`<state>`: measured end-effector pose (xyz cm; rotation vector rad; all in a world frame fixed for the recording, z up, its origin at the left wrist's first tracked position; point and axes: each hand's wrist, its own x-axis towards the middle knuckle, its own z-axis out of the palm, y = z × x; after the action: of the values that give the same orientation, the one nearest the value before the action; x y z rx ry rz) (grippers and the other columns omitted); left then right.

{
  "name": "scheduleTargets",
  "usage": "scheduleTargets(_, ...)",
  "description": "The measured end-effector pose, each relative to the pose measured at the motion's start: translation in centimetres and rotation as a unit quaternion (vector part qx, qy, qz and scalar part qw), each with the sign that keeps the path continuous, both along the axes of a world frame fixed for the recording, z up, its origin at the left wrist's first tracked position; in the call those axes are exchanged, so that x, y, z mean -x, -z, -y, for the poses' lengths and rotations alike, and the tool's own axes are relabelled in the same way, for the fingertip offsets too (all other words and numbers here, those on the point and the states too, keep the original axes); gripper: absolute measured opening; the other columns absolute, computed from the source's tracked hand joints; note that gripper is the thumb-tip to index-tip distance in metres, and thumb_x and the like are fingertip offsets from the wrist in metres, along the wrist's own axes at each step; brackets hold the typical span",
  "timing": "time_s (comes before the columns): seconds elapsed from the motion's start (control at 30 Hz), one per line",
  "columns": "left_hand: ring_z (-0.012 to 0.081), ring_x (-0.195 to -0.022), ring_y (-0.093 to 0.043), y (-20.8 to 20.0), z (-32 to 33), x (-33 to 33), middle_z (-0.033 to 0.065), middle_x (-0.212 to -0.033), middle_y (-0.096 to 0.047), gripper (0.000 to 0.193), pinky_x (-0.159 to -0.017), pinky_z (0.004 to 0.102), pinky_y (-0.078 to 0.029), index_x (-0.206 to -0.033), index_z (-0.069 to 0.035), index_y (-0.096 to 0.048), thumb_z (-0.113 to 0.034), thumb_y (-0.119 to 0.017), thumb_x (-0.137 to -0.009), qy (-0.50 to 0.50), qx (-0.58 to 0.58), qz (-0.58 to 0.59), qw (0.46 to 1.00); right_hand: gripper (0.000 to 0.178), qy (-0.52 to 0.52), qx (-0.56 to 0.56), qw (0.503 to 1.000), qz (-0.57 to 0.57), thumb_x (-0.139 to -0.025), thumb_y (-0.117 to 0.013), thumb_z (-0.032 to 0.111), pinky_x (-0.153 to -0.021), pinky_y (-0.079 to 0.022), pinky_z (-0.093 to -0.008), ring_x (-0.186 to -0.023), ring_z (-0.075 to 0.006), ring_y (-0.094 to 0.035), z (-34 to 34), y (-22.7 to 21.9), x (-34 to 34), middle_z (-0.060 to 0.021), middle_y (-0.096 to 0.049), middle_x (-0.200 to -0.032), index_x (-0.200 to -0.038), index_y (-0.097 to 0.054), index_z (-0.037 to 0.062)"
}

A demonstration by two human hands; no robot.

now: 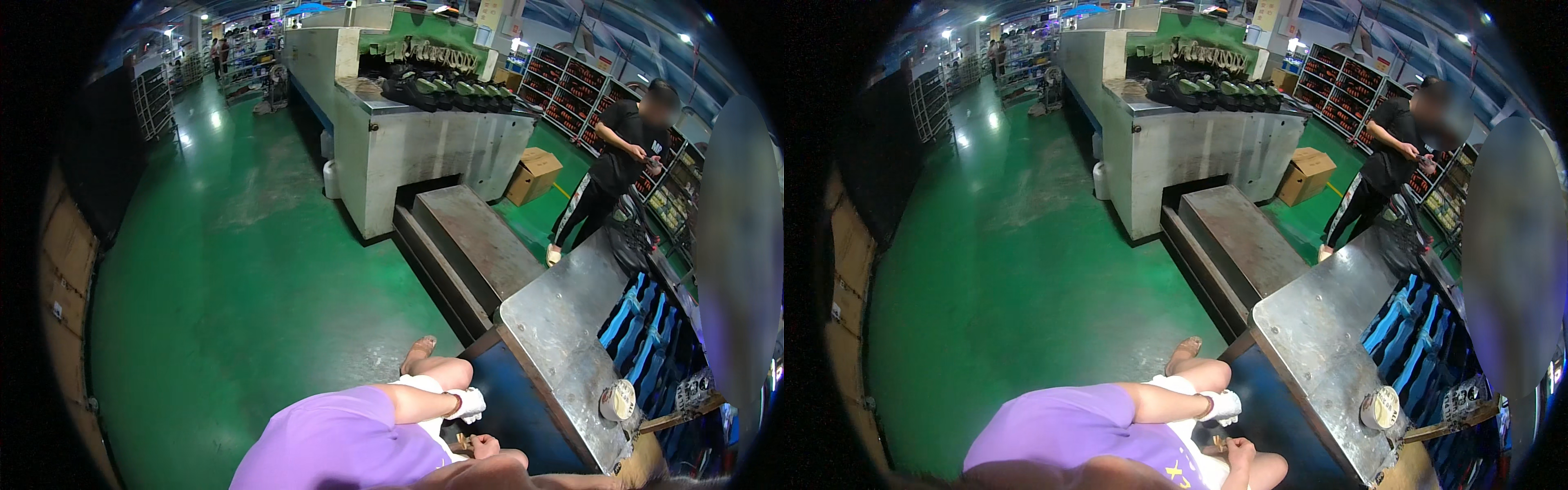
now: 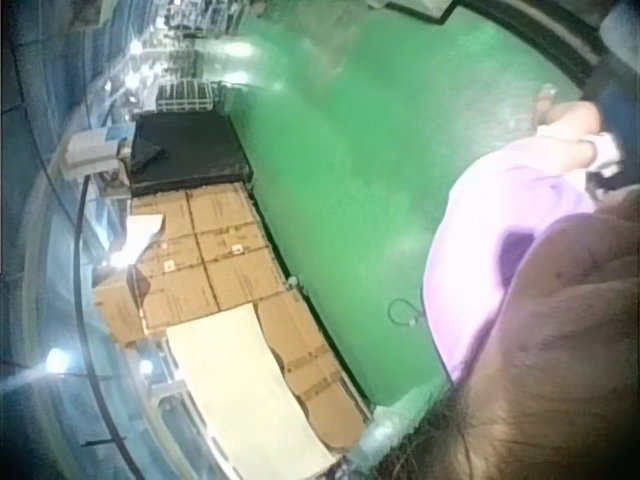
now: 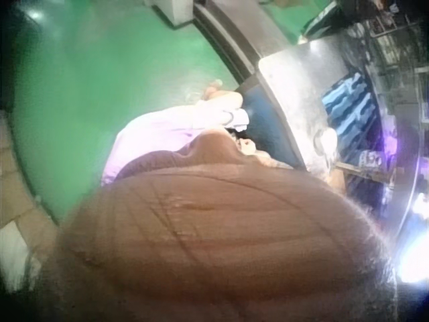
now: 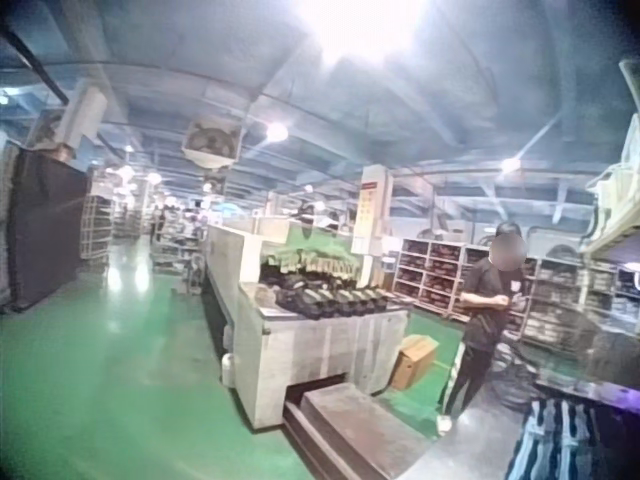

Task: The person applies glue to the edges of shoe soles using a small brush. They repeatedly dip the brush into a container of adhesive and carefully coat the perimeter of each sole before placing it on the table.

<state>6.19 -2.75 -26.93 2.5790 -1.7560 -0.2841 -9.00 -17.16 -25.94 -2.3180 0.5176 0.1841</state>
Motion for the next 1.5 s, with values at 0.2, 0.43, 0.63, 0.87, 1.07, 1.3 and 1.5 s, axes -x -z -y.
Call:
scheduleTargets(0.2, 0.0207, -0.054, -0.065, -1.9, 0.4, 0.3, -0.0015, -0.057, -0.062, 0.014, -0.042, 0.0384, -0.041, -0.072, -0.022, -0.071, -0.033, -0.066, -0.079, 0.028, -0.014, -0.003, 1.0, 0.025, 0.001, -0.003, 1.0, -0.018, -0.076, -0.079, 0.024, -0.069, -0.053, -0.0377, -0.067, -0.0256, -0.07, 1.0, 1.3, 0.0, -0.0155, -0.071, -0.069, -0.075, -0.073, 0.0002)
scheduleTargets(0.43, 0.0113, -0.069, -0.071, -6.1, 1.1, 0.6, -0.002, -0.08, -0.074, 0.019, -0.056, 0.0297, -0.054, -0.094, -0.015, -0.077, -0.02, -0.06, -0.089, 0.074, -0.099, -0.027, 0.992, 0.026, 0.011, 0.002, 0.999, -0.034, -0.075, -0.079, 0.025, -0.069, -0.054, -0.0378, -0.068, -0.0262, -0.07, 1.8, 1.4, 0.5, -0.0158, -0.071, -0.07, -0.075, -0.074, 0.0002)
scheduleTargets(0.63, 0.0173, -0.067, -0.07, 1.9, 1.1, -0.8, 0.0054, -0.075, -0.071, 0.02, -0.057, 0.0322, -0.054, -0.089, -0.006, -0.073, -0.017, -0.057, -0.086, 0.009, 0.052, -0.237, 0.97, 0.025, 0.016, -0.03, 0.998, -0.053, -0.076, -0.079, 0.025, -0.07, -0.054, -0.0374, -0.068, -0.0257, -0.07, 1.9, 3.7, -0.3, -0.0156, -0.071, -0.071, -0.076, -0.074, 0.0005)
scheduleTargets(0.87, 0.018, -0.048, -0.059, 0.6, 1.3, -0.2, -0.0046, -0.052, -0.055, 0.012, -0.039, 0.037, -0.037, -0.063, -0.024, -0.065, -0.029, -0.066, -0.073, 0.056, 0.014, -0.005, 0.998, 0.025, 0.003, 0.006, 1.0, -0.027, -0.075, -0.08, 0.025, -0.071, -0.054, -0.0383, -0.07, -0.0281, -0.071, 2.4, 4.1, -0.4, -0.017, -0.071, -0.071, -0.075, -0.074, 0.0007)
scheduleTargets(1.07, 0.0095, -0.064, -0.068, -2.5, -0.2, 0.4, -0.0023, -0.07, -0.07, 0.014, -0.052, 0.0295, -0.051, -0.084, -0.009, -0.075, -0.016, -0.063, -0.083, 0.045, -0.029, -0.103, 0.993, 0.024, -0.006, -0.011, 1.0, -0.024, -0.075, -0.08, 0.024, -0.071, -0.054, -0.0392, -0.071, -0.0292, -0.071, 0.9, 2.9, 0.0, -0.0168, -0.071, -0.071, -0.076, -0.074, 0.0009)
scheduleTargets(1.3, 0.0149, -0.062, -0.065, -2.6, -0.4, 1.5, 0.0004, -0.069, -0.066, 0.015, -0.048, 0.0351, -0.042, -0.08, -0.013, -0.072, -0.021, -0.062, -0.087, -0.294, 0.167, -0.702, 0.627, 0.026, -0.001, 0.019, 0.998, -0.065, -0.079, -0.076, 0.031, -0.075, -0.054, -0.0374, -0.076, -0.0252, -0.071, 1.3, 1.7, 1.1, -0.015, -0.072, -0.078, -0.083, -0.075, 0.0054)
scheduleTargets(1.5, 0.0217, -0.062, -0.069, -1.2, 2.5, -0.3, 0.0083, -0.069, -0.069, 0.022, -0.052, 0.0397, -0.05, -0.082, -0.013, -0.075, -0.03, -0.062, -0.088, 0.029, -0.032, -0.139, 0.989, 0.028, 0.007, 0.001, 0.996, -0.088, -0.083, -0.073, 0.035, -0.066, -0.053, -0.0377, -0.069, -0.0206, -0.067, 2.2, 3.0, 0.6, -0.0092, -0.072, -0.075, -0.081, -0.073, 0.0072)
